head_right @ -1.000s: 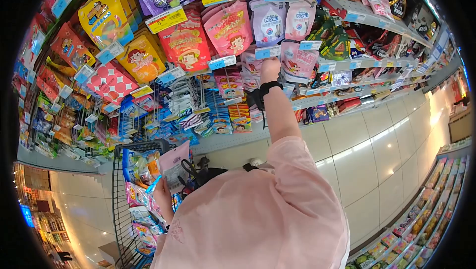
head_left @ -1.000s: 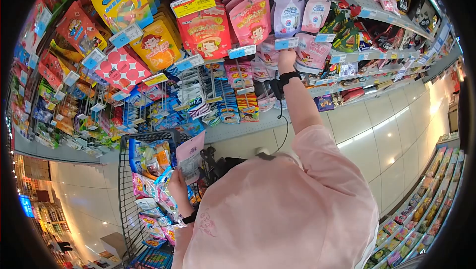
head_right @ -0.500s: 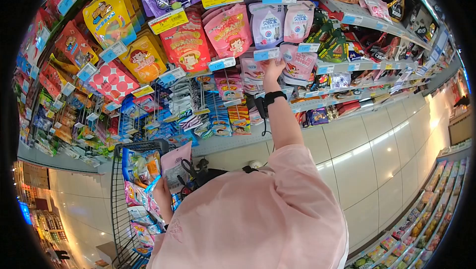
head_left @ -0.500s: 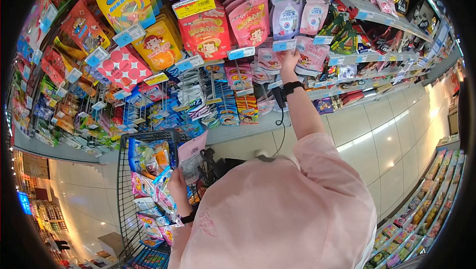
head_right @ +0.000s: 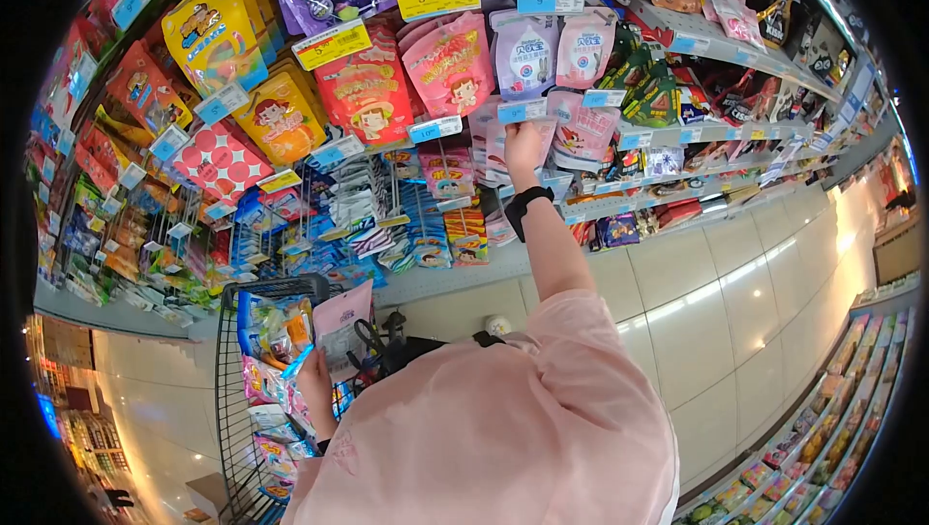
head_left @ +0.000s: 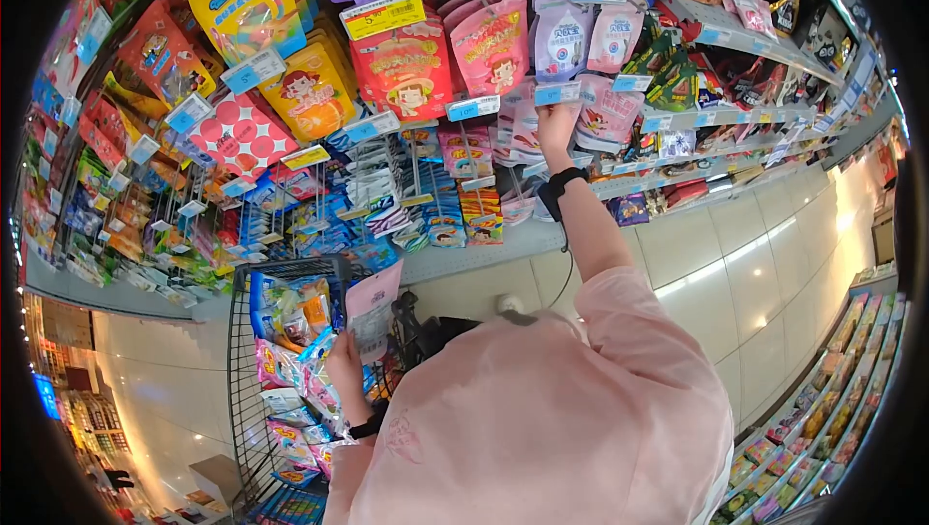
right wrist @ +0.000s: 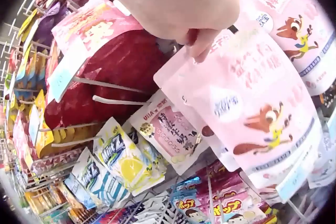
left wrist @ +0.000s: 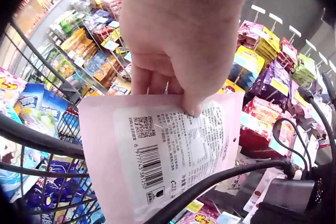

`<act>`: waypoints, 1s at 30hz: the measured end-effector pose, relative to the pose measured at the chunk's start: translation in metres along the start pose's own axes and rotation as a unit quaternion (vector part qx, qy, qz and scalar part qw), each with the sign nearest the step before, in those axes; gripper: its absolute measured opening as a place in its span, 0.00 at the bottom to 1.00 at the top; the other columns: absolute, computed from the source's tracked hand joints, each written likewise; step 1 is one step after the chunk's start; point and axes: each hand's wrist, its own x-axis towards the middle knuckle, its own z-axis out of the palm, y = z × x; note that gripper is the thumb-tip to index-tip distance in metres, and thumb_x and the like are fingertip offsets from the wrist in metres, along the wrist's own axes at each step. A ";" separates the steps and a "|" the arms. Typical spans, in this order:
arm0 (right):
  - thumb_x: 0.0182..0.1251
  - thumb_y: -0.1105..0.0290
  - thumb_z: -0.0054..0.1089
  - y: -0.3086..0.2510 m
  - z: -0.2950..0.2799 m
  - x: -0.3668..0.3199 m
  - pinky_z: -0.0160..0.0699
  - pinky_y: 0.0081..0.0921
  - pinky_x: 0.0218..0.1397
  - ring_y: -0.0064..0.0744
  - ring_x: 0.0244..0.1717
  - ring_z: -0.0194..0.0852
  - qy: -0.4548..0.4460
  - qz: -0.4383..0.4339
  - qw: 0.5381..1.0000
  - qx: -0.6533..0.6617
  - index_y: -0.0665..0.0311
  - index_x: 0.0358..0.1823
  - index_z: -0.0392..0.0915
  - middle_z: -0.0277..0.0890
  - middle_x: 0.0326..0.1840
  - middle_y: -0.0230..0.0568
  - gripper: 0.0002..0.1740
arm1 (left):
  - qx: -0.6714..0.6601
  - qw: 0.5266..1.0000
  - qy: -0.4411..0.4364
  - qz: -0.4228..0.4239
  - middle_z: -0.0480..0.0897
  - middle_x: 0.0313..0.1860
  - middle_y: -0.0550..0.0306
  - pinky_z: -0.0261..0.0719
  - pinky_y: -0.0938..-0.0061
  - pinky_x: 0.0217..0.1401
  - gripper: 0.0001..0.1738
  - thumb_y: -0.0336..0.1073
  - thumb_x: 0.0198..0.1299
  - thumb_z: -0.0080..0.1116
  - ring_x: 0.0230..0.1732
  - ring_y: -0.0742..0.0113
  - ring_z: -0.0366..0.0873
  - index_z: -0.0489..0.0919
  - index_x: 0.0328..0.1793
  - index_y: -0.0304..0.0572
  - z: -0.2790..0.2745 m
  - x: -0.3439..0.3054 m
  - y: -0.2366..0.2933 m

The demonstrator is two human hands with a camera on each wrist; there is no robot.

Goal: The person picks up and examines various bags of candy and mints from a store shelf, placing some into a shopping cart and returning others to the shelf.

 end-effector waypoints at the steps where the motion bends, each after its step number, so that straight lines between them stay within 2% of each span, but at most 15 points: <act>1: 0.53 0.66 0.54 0.003 0.000 0.002 0.70 0.35 0.35 0.48 0.33 0.73 -0.002 -0.004 1.000 -0.001 0.67 0.33 0.74 0.75 0.30 0.50 0.12 | -0.002 1.000 0.001 -0.003 0.75 0.24 0.42 0.70 0.63 0.25 0.09 0.34 0.55 0.49 0.25 0.45 0.73 0.75 0.34 0.35 0.001 0.000 0.003; 3: 0.53 0.66 0.53 0.007 0.004 -0.001 0.69 0.39 0.34 0.50 0.33 0.72 0.015 0.018 0.999 0.037 0.65 0.41 0.71 0.74 0.31 0.50 0.15 | -0.011 1.000 0.006 0.006 0.75 0.24 0.42 0.70 0.63 0.25 0.08 0.33 0.55 0.49 0.25 0.46 0.73 0.75 0.35 0.36 -0.002 0.002 0.004; 4: 0.53 0.66 0.53 0.005 0.000 -0.003 0.69 0.39 0.34 0.50 0.33 0.72 0.014 0.017 0.999 0.039 0.65 0.41 0.71 0.74 0.31 0.50 0.15 | -0.010 1.000 0.009 0.004 0.75 0.24 0.42 0.70 0.63 0.25 0.08 0.33 0.55 0.49 0.25 0.46 0.73 0.75 0.35 0.36 -0.002 0.003 0.002; 6: 0.52 0.65 0.52 -0.003 -0.020 -0.015 0.69 0.42 0.33 0.50 0.33 0.72 -0.050 0.070 0.995 -0.048 0.62 0.49 0.65 0.73 0.34 0.49 0.21 | -0.002 1.000 0.010 -0.009 0.76 0.25 0.42 0.70 0.63 0.25 0.08 0.33 0.55 0.49 0.26 0.46 0.74 0.76 0.35 0.36 -0.001 0.005 -0.001; 7: 0.53 0.64 0.51 0.001 -0.025 -0.016 0.70 0.43 0.33 0.51 0.33 0.72 -0.118 0.020 0.988 -0.097 0.60 0.53 0.58 0.72 0.35 0.49 0.25 | -0.003 1.000 0.011 -0.009 0.76 0.25 0.42 0.70 0.63 0.25 0.08 0.33 0.55 0.49 0.26 0.46 0.74 0.76 0.35 0.36 -0.001 0.006 0.000; 8: 0.53 0.64 0.51 0.003 -0.024 -0.012 0.70 0.43 0.33 0.51 0.33 0.72 -0.119 0.019 0.988 -0.097 0.60 0.53 0.58 0.72 0.35 0.49 0.25 | -0.004 1.000 0.008 -0.004 0.76 0.25 0.42 0.71 0.63 0.25 0.08 0.33 0.55 0.49 0.26 0.46 0.74 0.76 0.35 0.36 -0.003 0.006 0.001; 10: 0.54 0.61 0.51 0.011 -0.017 -0.004 0.70 0.43 0.35 0.51 0.34 0.72 -0.172 -0.016 0.974 -0.144 0.62 0.48 0.65 0.72 0.37 0.49 0.21 | -0.005 1.000 0.002 -0.001 0.76 0.25 0.42 0.71 0.63 0.26 0.08 0.33 0.55 0.49 0.26 0.46 0.74 0.76 0.36 0.36 -0.001 0.005 0.001; 12: 0.55 0.59 0.50 0.028 -0.005 0.007 0.70 0.43 0.36 0.51 0.35 0.72 -0.167 -0.023 0.970 -0.175 0.63 0.44 0.68 0.73 0.35 0.50 0.19 | -0.016 1.000 0.001 -0.002 0.73 0.24 0.39 0.67 0.62 0.25 0.08 0.33 0.55 0.49 0.26 0.43 0.72 0.73 0.31 0.35 0.001 0.005 -0.002; 13: 0.55 0.57 0.49 0.034 -0.001 0.013 0.70 0.42 0.37 0.51 0.35 0.72 -0.159 -0.032 0.965 -0.204 0.64 0.41 0.71 0.74 0.32 0.52 0.18 | -0.017 1.000 0.000 -0.002 0.73 0.24 0.39 0.67 0.62 0.25 0.08 0.33 0.55 0.49 0.26 0.43 0.72 0.73 0.31 0.35 0.002 0.005 -0.002; 14: 0.55 0.57 0.49 0.041 0.003 0.018 0.70 0.42 0.37 0.51 0.35 0.72 -0.159 -0.031 0.965 -0.205 0.64 0.41 0.71 0.74 0.32 0.52 0.18 | -0.003 1.000 0.003 -0.004 0.75 0.24 0.41 0.69 0.63 0.25 0.08 0.33 0.55 0.49 0.26 0.45 0.73 0.74 0.33 0.35 0.002 0.004 -0.003; 16: 0.56 0.55 0.46 0.049 0.006 0.022 0.69 0.44 0.38 0.54 0.36 0.71 -0.164 -0.028 0.967 -0.191 0.66 0.34 0.73 0.73 0.34 0.56 0.19 | 0.010 1.000 0.004 -0.009 0.76 0.25 0.42 0.71 0.63 0.26 0.08 0.33 0.55 0.49 0.26 0.47 0.75 0.76 0.35 0.36 0.003 0.004 -0.003; 20: 0.57 0.54 0.45 0.042 -0.007 0.025 0.69 0.44 0.37 0.55 0.35 0.71 -0.182 -0.003 0.964 -0.196 0.64 0.35 0.72 0.74 0.32 0.55 0.19 | 0.019 0.999 -0.019 -0.027 0.76 0.25 0.41 0.71 0.63 0.26 0.08 0.33 0.55 0.48 0.26 0.46 0.74 0.76 0.36 0.37 0.003 0.005 0.005; 23: 0.57 0.60 0.44 0.025 -0.025 0.027 0.70 0.43 0.38 0.52 0.35 0.72 -0.217 -0.018 0.955 -0.201 0.60 0.36 0.74 0.74 0.34 0.51 0.14 | 0.011 0.999 -0.022 -0.024 0.76 0.25 0.41 0.70 0.63 0.26 0.08 0.33 0.56 0.48 0.26 0.46 0.74 0.75 0.36 0.38 0.004 0.006 0.009; 26: 0.56 0.62 0.44 0.055 -0.018 0.032 0.70 0.43 0.36 0.53 0.34 0.72 -0.247 -0.004 0.960 -0.134 0.60 0.38 0.73 0.74 0.32 0.52 0.14 | 0.002 1.000 -0.018 -0.008 0.76 0.26 0.42 0.70 0.63 0.26 0.08 0.33 0.56 0.47 0.26 0.46 0.74 0.75 0.36 0.38 0.007 0.008 0.012; 30: 0.59 0.62 0.43 0.070 -0.013 0.025 0.70 0.42 0.33 0.49 0.30 0.74 -0.178 -0.009 0.977 -0.118 0.59 0.37 0.70 0.75 0.26 0.46 0.11 | 0.011 1.000 -0.025 -0.003 0.76 0.26 0.42 0.70 0.62 0.26 0.08 0.34 0.56 0.47 0.26 0.46 0.74 0.75 0.36 0.38 0.011 0.011 0.013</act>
